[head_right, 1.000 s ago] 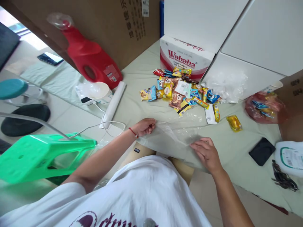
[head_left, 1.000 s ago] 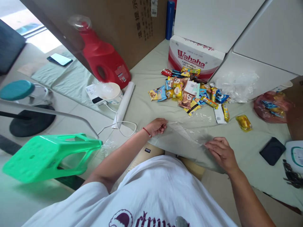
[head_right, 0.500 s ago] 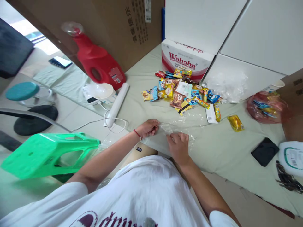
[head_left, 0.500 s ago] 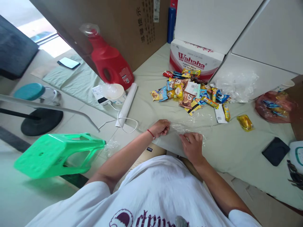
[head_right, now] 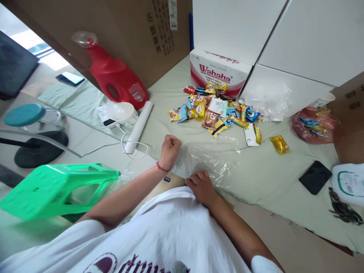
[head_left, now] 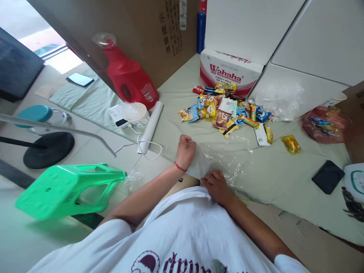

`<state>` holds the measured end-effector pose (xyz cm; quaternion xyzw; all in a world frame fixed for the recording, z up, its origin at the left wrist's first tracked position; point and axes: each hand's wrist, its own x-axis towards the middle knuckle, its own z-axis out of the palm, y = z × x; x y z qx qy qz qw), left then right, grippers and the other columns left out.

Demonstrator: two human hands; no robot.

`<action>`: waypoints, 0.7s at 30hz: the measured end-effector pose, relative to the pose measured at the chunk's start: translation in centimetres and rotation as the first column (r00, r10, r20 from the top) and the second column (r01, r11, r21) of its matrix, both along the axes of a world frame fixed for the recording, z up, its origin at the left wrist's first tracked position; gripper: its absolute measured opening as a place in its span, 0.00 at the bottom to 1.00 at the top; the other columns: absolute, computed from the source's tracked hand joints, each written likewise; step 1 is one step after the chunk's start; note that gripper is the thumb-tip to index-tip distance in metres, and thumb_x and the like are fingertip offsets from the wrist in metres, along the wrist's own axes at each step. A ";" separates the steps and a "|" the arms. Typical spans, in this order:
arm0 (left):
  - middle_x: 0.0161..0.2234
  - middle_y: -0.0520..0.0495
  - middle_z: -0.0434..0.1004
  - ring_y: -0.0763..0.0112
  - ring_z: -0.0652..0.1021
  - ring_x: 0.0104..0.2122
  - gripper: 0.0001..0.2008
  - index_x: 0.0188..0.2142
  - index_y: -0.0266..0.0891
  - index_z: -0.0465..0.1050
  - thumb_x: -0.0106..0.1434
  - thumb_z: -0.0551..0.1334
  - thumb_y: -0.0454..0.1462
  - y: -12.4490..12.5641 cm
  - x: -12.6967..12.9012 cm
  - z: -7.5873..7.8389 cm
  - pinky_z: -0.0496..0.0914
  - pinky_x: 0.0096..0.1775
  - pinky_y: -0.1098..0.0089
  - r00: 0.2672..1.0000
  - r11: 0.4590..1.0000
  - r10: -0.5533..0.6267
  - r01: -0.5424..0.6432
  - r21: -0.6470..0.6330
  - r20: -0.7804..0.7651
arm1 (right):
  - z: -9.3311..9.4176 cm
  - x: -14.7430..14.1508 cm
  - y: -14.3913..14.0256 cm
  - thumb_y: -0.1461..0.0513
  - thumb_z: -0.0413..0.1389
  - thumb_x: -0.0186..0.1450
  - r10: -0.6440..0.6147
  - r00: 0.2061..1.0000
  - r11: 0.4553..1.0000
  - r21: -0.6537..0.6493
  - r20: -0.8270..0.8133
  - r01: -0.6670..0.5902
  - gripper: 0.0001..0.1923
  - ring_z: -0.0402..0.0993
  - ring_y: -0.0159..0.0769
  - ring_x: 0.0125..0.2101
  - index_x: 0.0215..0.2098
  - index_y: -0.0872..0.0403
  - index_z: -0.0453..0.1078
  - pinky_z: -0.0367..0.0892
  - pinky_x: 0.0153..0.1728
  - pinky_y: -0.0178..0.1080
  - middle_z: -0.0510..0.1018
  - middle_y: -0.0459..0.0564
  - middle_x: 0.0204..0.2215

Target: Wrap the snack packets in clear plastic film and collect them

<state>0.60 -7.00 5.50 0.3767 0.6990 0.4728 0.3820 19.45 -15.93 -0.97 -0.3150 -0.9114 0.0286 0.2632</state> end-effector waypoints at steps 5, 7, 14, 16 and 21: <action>0.30 0.48 0.72 0.67 0.73 0.34 0.07 0.30 0.42 0.70 0.61 0.57 0.29 -5.2 3.3 1.5 0.70 0.42 0.66 0.755 0.696 -0.396 0.618 0.365 -0.522 | -1.8 0.2 0.1 0.67 0.61 0.66 -0.030 0.997 0.998 -0.062 0.073 0.034 0.09 0.69 0.46 0.44 0.43 0.52 0.79 0.63 0.47 0.48 0.79 0.53 0.37; 0.34 0.43 0.78 0.61 0.76 0.42 0.09 0.32 0.41 0.75 0.63 0.57 0.31 -4.7 4.6 0.8 0.71 0.47 0.61 0.523 0.584 -0.528 0.796 0.162 -0.668 | -1.7 0.4 0.0 0.66 0.61 0.66 -0.038 0.998 0.997 -0.064 0.058 0.042 0.08 0.68 0.48 0.46 0.43 0.52 0.80 0.64 0.47 0.49 0.80 0.55 0.39; 0.68 0.40 0.68 0.54 0.63 0.69 0.22 0.62 0.43 0.72 0.74 0.49 0.39 2.2 4.9 -3.5 0.49 0.68 0.38 0.328 0.755 -0.509 0.614 -0.230 -0.796 | -0.3 0.8 -1.1 0.66 0.57 0.72 0.020 0.998 0.995 -0.102 0.057 -0.014 0.07 0.67 0.39 0.36 0.43 0.54 0.78 0.64 0.40 0.42 0.78 0.51 0.33; 0.69 0.39 0.65 0.53 0.63 0.70 0.25 0.66 0.43 0.68 0.76 0.46 0.41 3.0 4.3 -4.0 0.42 0.69 0.34 0.340 0.777 -0.489 0.588 -0.224 -0.804 | -0.6 0.6 -1.8 0.67 0.56 0.72 0.046 0.997 0.990 -0.137 0.054 -0.038 0.08 0.68 0.39 0.36 0.44 0.56 0.78 0.65 0.38 0.40 0.78 0.52 0.34; 0.72 0.36 0.58 0.49 0.59 0.72 0.29 0.71 0.41 0.60 0.76 0.46 0.47 2.8 2.6 -4.4 0.36 0.68 0.30 0.350 0.818 -0.456 0.526 -0.231 -0.818 | 0.9 1.1 -2.4 0.67 0.61 0.67 0.151 0.981 0.907 -0.411 0.122 -0.089 0.07 0.75 0.35 0.35 0.36 0.49 0.80 0.69 0.36 0.36 0.81 0.45 0.32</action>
